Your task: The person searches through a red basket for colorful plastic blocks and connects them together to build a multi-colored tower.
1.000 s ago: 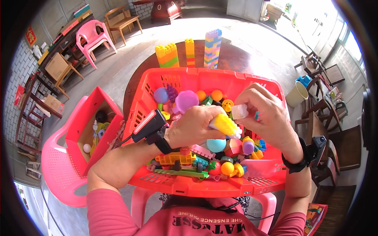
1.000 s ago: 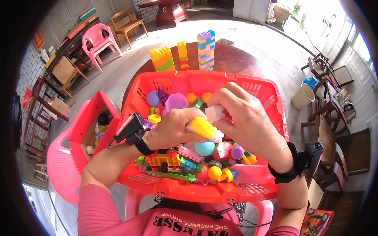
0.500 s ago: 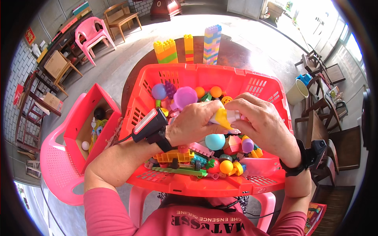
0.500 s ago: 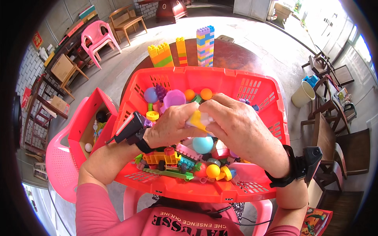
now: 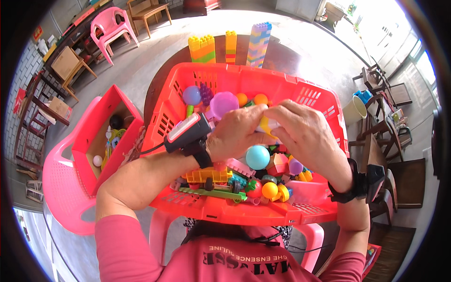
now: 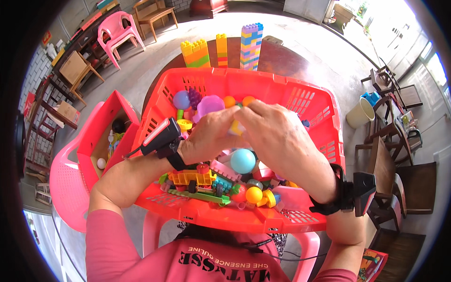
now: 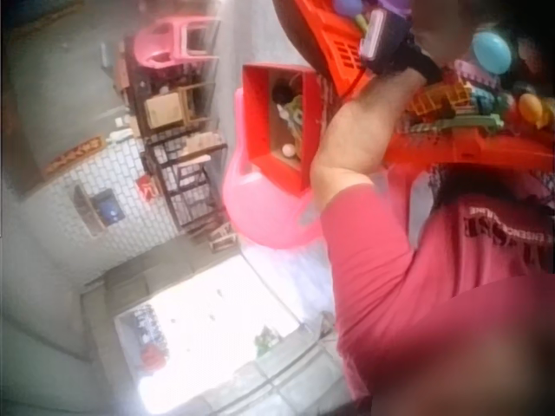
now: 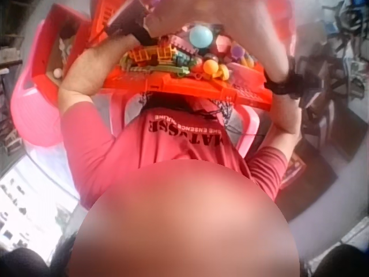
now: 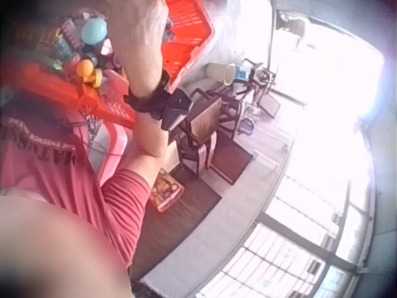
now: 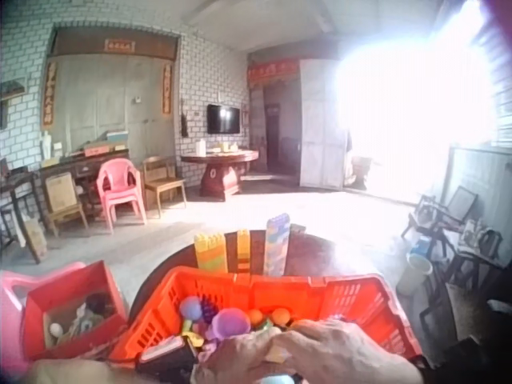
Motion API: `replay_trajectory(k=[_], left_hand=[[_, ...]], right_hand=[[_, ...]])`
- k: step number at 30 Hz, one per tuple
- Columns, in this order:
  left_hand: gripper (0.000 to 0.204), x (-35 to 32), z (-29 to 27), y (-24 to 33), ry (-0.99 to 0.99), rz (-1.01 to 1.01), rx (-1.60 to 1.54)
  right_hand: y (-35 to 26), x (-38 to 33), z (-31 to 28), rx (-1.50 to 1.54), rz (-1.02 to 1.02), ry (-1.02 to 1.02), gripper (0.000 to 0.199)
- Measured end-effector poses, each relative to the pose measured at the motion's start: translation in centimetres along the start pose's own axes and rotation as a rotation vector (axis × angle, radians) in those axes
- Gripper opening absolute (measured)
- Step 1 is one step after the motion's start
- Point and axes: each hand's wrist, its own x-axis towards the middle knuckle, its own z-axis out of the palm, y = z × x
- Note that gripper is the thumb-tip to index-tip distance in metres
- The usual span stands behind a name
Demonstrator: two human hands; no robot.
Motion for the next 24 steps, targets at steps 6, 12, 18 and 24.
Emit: replay_trajectory(k=[6, 12, 18, 24], left_hand=[[0.029, 0.8, -1.1, 0.1, 0.042, -0.142, -0.143], [0.043, 1.4, -3.6, -0.8, 0.297, -0.082, -0.502], [0.061, 1.8, -5.4, -2.2, 0.356, 0.093, -0.370], [0.049, 1.7, -6.6, -2.2, 0.358, 0.083, -0.311]], right_hand=[[1.0, 0.9, 2.4, 0.106, 0.108, 0.143, 0.044], [5.5, -0.2, 0.6, 0.722, 0.250, 0.393, 0.051], [10.7, -1.5, 3.0, 0.278, 0.306, 0.094, 0.026], [10.8, -2.7, 7.2, 0.113, 0.098, -0.142, 0.023]])
